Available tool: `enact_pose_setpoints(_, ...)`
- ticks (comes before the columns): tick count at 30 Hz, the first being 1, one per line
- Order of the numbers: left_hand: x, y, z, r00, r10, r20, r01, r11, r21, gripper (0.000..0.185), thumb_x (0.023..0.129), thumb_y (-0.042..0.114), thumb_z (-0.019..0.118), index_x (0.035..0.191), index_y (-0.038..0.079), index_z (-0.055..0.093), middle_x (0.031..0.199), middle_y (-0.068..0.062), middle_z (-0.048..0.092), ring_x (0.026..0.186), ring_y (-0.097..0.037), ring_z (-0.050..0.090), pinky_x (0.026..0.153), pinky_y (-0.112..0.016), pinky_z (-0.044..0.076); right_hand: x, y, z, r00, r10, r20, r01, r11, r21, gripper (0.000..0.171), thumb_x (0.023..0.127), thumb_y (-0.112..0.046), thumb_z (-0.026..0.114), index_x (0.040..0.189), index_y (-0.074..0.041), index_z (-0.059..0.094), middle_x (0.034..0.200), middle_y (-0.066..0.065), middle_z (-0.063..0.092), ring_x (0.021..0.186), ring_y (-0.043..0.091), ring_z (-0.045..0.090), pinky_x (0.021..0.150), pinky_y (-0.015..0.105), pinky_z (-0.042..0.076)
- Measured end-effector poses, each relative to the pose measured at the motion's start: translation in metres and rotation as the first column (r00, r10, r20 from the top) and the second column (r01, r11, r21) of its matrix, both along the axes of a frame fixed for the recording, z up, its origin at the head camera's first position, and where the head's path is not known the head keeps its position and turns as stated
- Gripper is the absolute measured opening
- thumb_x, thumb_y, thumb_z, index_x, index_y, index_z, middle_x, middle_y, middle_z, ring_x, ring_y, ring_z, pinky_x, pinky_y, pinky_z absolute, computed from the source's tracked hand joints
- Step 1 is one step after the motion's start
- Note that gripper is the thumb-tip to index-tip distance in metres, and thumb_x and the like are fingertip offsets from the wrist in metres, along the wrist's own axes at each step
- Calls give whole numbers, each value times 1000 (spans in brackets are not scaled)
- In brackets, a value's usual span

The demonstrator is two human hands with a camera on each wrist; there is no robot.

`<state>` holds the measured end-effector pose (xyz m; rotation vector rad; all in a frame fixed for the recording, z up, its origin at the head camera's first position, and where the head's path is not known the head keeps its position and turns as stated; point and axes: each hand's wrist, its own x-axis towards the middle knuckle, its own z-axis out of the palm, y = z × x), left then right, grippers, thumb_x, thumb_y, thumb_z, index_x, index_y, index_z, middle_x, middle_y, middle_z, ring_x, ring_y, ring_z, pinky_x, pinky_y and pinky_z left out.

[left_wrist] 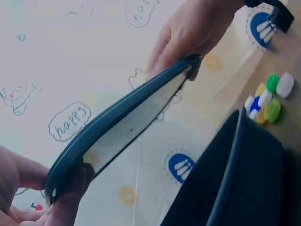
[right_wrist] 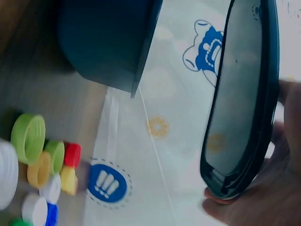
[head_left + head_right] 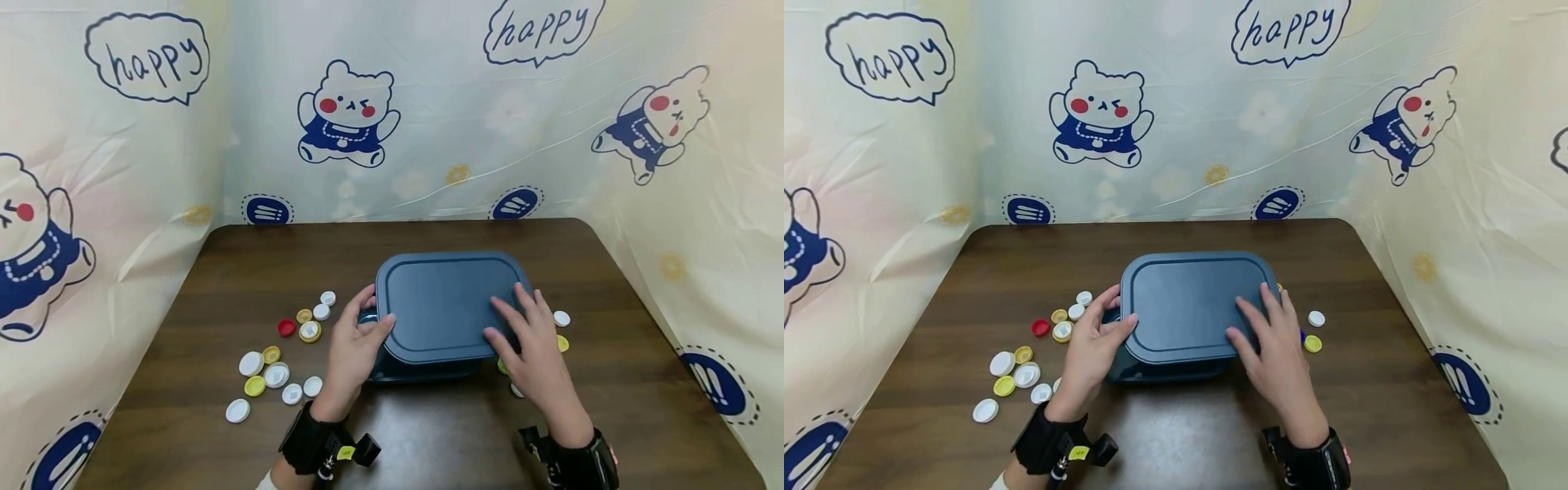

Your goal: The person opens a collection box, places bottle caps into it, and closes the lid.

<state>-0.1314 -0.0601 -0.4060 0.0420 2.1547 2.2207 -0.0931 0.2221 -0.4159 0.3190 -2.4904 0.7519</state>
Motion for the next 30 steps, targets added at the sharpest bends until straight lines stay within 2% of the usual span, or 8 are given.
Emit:
enact_pose_setpoints(4, -3, 2, 3, 1000, 25, 14, -25, 1000, 2, 60, 95, 9, 70, 150, 8, 46, 139, -17, 50, 103, -25, 70, 82, -22, 56, 6, 0, -1, 992, 74, -100, -61, 990, 127, 71, 92, -67, 54, 130, -9, 68, 152, 25, 45, 147, 54, 22, 111, 76, 14)
enact_pose_setpoints(8, -4, 1, 5, 1000, -7, 29, 6, 1000, 30, 59, 96, 11, 69, 150, 6, 46, 135, -17, 49, 99, -19, 70, 82, -20, 55, 9, 3, -1, 975, 145, -169, -110, 973, 202, 46, 89, -29, 77, 130, -11, 69, 144, 20, 56, 140, 48, 38, 114, 72, 14)
enact_pose_setpoints(11, -3, 1, 5, 998, -36, 47, 35, 999, 15, 59, 97, 17, 69, 150, 7, 46, 136, -16, 49, 99, -17, 67, 82, -20, 53, 8, 4, -2, 951, 159, -266, -102, 971, 217, 43, 85, 1, 65, 125, -12, 73, 130, 15, 67, 128, 42, 52, 115, 66, 21)
enact_pose_setpoints(15, -3, 2, 2, 997, -63, 35, 64, 998, -27, 56, 101, 26, 64, 150, 7, 45, 135, -15, 49, 102, -20, 62, 86, -29, 54, 5, 7, -1, 915, 152, -374, -80, 976, 202, 39, 94, 0, 47, 119, -10, 76, 117, 12, 74, 109, 37, 61, 102, 51, 41)
enact_pose_setpoints(19, -5, -8, -6, 993, -42, -112, 22, 985, -171, 48, 104, 26, 57, 145, 4, 49, 130, -16, 49, 108, -25, 59, 90, -39, 56, -1, 18, 3, 923, 124, -364, -94, 991, 100, 39, 87, 8, 57, 116, -8, 77, 114, 10, 75, 103, 34, 62, 99, 31, 42)
enact_pose_setpoints(21, -6, -16, -11, 980, -18, -201, -53, 938, -343, 47, 103, 25, 59, 143, 3, 51, 131, -17, 49, 114, -29, 56, 94, -43, 54, -7, 27, 6, 934, 81, -348, -75, 997, 29, 39, 82, 12, 63, 113, -8, 77, 110, 10, 75, 101, 31, 63, 101, 21, 39)
enact_pose_setpoints(26, -10, -37, -22, 976, -4, -219, -151, 711, -687, 58, 96, 26, 69, 146, 4, 48, 143, -21, 43, 127, -36, 39, 100, -56, 44, -27, 57, 12, 951, -149, -270, 106, 980, -169, 18, 85, 5, 75, 101, -3, 76, 89, 11, 71, 80, 12, 60, 80, 10, 41)
enact_pose_setpoints(30, -13, -43, -31, 990, -19, -142, -94, 661, -744, 62, 96, 24, 68, 148, 0, 44, 147, -25, 39, 131, -40, 36, 102, -60, 42, -45, 86, 13, 937, -349, 17, 333, 877, -346, 21, 94, -23, 73, 100, -3, 72, 80, 5, 62, 70, 3, 48, 68, 20, 35)
